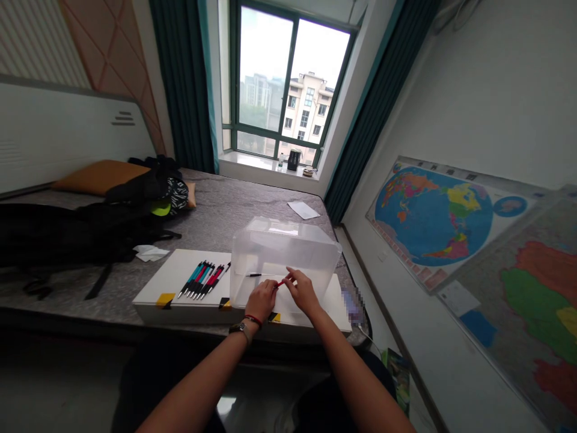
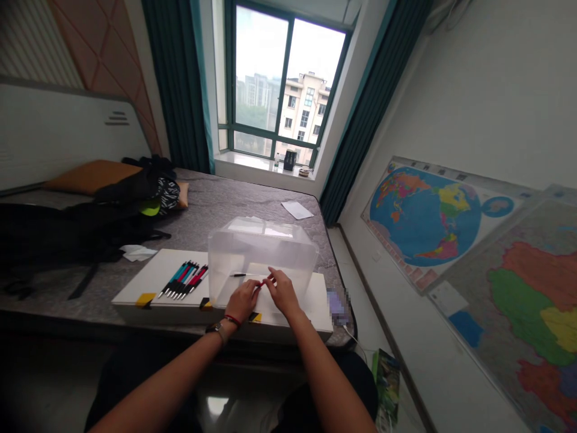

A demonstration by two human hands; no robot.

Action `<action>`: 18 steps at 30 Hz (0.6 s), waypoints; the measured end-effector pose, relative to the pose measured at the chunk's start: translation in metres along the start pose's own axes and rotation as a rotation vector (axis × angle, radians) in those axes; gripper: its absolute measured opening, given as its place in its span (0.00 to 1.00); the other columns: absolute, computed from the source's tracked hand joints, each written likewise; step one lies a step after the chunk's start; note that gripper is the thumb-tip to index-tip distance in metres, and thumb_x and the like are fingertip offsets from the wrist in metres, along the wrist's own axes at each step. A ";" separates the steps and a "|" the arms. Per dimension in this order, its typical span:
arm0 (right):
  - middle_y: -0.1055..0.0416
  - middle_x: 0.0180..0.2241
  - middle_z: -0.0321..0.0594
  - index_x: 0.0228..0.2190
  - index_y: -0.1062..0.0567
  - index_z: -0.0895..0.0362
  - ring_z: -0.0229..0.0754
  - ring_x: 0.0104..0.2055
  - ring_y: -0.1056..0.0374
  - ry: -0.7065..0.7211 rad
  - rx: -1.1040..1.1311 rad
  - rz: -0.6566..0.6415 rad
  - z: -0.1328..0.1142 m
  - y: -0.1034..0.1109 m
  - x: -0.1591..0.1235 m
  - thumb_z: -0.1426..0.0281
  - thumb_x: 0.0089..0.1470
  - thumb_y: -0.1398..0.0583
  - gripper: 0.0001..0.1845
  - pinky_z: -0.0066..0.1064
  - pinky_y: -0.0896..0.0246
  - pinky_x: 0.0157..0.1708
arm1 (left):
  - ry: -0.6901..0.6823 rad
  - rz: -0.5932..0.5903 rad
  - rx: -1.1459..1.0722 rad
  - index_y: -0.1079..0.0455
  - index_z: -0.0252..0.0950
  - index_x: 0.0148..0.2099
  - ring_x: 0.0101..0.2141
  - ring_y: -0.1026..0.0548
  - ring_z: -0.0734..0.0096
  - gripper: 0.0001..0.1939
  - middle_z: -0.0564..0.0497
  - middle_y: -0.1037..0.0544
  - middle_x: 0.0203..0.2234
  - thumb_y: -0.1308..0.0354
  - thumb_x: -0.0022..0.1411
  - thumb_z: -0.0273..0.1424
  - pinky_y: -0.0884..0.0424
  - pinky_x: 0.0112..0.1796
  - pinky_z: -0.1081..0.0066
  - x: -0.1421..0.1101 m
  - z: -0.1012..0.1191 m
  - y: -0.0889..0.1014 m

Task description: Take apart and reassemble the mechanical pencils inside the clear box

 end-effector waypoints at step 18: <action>0.28 0.30 0.45 0.21 0.31 0.57 0.39 0.30 0.32 -0.356 -0.369 0.070 0.066 -0.032 0.025 0.75 0.46 0.39 0.06 0.27 0.37 0.31 | 0.084 0.013 -0.003 0.34 0.38 0.47 0.35 0.27 0.67 0.11 0.48 0.25 0.34 0.55 0.67 0.33 0.34 0.38 0.69 -0.001 0.000 -0.001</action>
Point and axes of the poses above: each hand's wrist, its own x-axis towards the middle knuckle, its own y-axis out of the back of the hand, z = x × y, the point moved 1 cm from there along x, towards the middle knuckle
